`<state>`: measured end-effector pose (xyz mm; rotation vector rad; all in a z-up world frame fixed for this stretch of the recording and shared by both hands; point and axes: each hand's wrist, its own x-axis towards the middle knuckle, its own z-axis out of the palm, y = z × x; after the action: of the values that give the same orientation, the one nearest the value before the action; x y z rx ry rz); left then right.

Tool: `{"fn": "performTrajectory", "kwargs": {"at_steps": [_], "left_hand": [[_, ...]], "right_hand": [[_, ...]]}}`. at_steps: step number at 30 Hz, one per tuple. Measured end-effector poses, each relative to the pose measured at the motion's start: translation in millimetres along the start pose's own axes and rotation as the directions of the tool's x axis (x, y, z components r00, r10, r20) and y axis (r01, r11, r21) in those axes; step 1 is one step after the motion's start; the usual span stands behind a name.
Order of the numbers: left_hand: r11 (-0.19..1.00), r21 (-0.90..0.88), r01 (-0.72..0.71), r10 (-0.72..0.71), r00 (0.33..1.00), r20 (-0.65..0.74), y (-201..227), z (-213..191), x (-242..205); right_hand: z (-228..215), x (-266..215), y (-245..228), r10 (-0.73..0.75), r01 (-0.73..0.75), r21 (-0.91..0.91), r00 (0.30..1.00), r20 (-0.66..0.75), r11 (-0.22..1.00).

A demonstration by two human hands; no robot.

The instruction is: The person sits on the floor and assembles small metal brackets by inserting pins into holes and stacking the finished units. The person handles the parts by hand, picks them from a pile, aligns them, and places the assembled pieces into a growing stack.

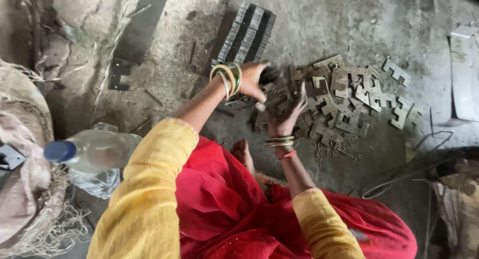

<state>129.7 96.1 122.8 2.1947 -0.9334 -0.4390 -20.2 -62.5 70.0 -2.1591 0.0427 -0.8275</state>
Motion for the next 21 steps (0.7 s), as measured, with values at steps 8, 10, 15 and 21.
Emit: {"fn": "performTrajectory", "kwargs": {"at_steps": [8,10,15,21], "left_hand": [[0.897,0.394,0.200,-0.279,0.948,0.152,-24.0,-3.9,-3.4],[0.973,0.097,0.210,-0.182,0.954,-0.240,-54.0,-12.0,-29.3],[0.725,-0.556,0.407,-0.667,0.617,-0.418,-125.6,1.2,-87.8],[0.671,-0.726,0.150,-0.612,0.665,-0.428,-211.8,80.0,-71.1]], "right_hand": [[77.1,-9.0,44.9,0.174,-0.086,-0.182,0.818,0.548,0.980],[83.9,-10.6,55.0,0.214,-0.111,-0.210,0.792,0.572,0.971],[85.8,-4.8,44.5,0.237,-0.063,-0.302,0.775,0.586,0.951],[92.8,-10.1,27.8,0.104,-0.044,-0.134,0.871,0.479,0.990]]}}
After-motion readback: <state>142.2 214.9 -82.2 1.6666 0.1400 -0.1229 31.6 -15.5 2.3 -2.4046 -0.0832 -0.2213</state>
